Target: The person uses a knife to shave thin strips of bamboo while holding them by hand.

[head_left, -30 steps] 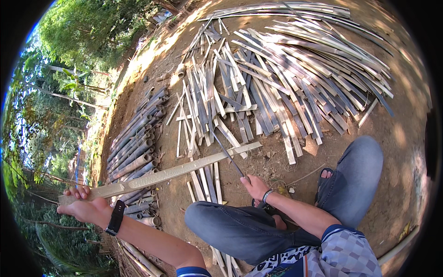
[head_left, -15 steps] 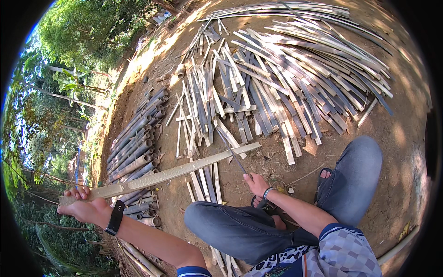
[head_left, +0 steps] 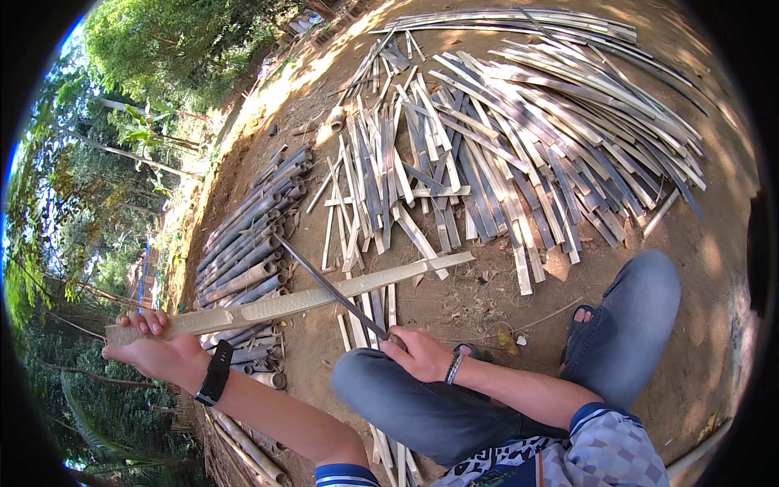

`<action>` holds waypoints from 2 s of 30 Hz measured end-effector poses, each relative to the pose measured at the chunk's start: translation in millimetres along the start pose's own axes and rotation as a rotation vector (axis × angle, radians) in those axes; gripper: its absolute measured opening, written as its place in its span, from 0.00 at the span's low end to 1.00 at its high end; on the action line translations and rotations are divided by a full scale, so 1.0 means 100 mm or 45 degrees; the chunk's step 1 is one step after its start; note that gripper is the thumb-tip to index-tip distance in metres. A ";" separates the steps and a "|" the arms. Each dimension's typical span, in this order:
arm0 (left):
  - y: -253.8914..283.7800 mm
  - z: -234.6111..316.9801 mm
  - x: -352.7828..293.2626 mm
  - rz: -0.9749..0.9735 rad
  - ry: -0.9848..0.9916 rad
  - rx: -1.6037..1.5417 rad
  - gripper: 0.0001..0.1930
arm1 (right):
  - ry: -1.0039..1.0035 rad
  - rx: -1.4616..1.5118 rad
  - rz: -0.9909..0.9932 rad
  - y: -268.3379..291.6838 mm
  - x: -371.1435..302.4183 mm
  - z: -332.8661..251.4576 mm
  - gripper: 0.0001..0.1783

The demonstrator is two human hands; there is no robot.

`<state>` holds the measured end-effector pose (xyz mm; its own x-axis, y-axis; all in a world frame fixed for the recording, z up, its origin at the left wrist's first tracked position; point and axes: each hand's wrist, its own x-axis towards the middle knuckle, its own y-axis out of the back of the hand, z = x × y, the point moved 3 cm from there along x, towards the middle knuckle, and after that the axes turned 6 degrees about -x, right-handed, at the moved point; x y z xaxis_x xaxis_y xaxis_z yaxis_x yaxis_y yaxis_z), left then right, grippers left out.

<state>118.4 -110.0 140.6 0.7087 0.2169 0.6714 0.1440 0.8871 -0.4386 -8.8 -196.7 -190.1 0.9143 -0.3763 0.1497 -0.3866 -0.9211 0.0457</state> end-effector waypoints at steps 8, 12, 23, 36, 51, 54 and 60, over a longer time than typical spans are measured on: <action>0.14 0.12 -0.05 -0.171 0.007 -0.148 0.28 | -0.304 -0.070 0.017 0.11 -0.02 0.17 0.27; 0.21 0.17 -0.11 -0.273 0.030 -0.265 0.27 | 0.034 0.035 -0.122 0.07 -0.22 -0.62 0.25; 0.22 0.24 -0.22 -0.472 0.057 -0.450 0.27 | -0.075 0.145 -0.081 0.09 -0.29 -0.57 0.24; 0.24 0.31 -0.30 -0.486 0.063 -0.491 0.27 | -0.010 0.147 0.026 0.01 -0.34 -0.53 0.25; 0.19 0.28 -0.26 -0.500 0.064 -0.472 0.27 | -0.093 0.143 0.127 0.07 -0.20 -0.06 0.25; 0.25 0.29 -0.24 -0.555 0.055 -0.512 0.27 | -0.361 0.347 -0.144 0.13 -0.32 -0.44 0.27; 0.18 0.29 -0.27 -0.441 0.067 -0.443 0.27 | -0.205 0.147 0.016 0.09 -0.22 -0.19 0.27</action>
<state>81.8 -88.4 131.4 0.6111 -0.0953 0.7858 0.5929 0.7129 -0.3746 -34.8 -195.1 -174.1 0.9205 -0.3907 -0.0106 -0.3904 -0.9179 -0.0704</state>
